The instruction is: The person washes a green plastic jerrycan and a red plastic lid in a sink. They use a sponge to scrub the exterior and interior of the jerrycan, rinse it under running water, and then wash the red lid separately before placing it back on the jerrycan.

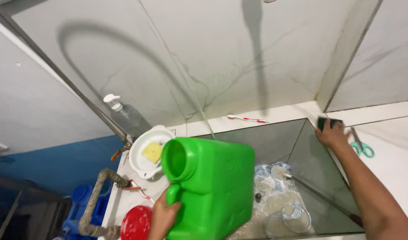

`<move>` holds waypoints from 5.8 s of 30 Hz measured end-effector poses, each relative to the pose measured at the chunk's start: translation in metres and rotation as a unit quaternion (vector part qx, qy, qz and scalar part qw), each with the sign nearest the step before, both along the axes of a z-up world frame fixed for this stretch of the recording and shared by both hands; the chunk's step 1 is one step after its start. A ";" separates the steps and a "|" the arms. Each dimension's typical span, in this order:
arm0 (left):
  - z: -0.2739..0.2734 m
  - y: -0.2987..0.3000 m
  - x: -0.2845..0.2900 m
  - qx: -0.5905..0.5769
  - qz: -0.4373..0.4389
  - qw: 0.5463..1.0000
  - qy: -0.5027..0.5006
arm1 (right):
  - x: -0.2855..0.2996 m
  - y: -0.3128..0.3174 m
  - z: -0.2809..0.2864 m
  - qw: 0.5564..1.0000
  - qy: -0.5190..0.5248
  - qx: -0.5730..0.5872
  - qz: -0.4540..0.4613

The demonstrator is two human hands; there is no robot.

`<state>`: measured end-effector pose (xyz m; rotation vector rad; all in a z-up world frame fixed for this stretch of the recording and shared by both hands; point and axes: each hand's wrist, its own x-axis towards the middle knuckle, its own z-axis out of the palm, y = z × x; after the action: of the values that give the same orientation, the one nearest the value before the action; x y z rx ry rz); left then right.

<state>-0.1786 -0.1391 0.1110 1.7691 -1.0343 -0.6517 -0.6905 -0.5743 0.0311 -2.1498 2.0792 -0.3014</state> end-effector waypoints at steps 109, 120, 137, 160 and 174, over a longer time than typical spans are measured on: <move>-0.033 -0.109 0.155 -0.281 0.305 0.899 0.138 | 0.189 0.200 0.033 0.819 -0.559 0.120 0.050; -0.091 -0.077 0.232 -0.283 0.292 0.757 0.512 | 0.174 0.260 0.001 0.788 -0.602 0.129 0.004; -0.054 -0.035 0.210 -0.131 0.313 0.935 0.104 | 0.186 0.249 0.016 0.779 -0.620 0.093 0.007; 0.012 -0.070 0.102 -0.271 0.061 0.952 0.132 | 0.155 0.222 0.036 0.785 -0.616 0.062 -0.007; -0.100 -0.101 -0.081 -0.342 -0.056 0.889 0.300 | 0.194 0.260 0.009 0.819 -0.568 0.077 0.036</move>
<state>-0.2596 -0.2405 0.0106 0.8138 -0.7877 -0.7246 -0.4965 -0.3141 0.0400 -1.3197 1.2264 -1.0398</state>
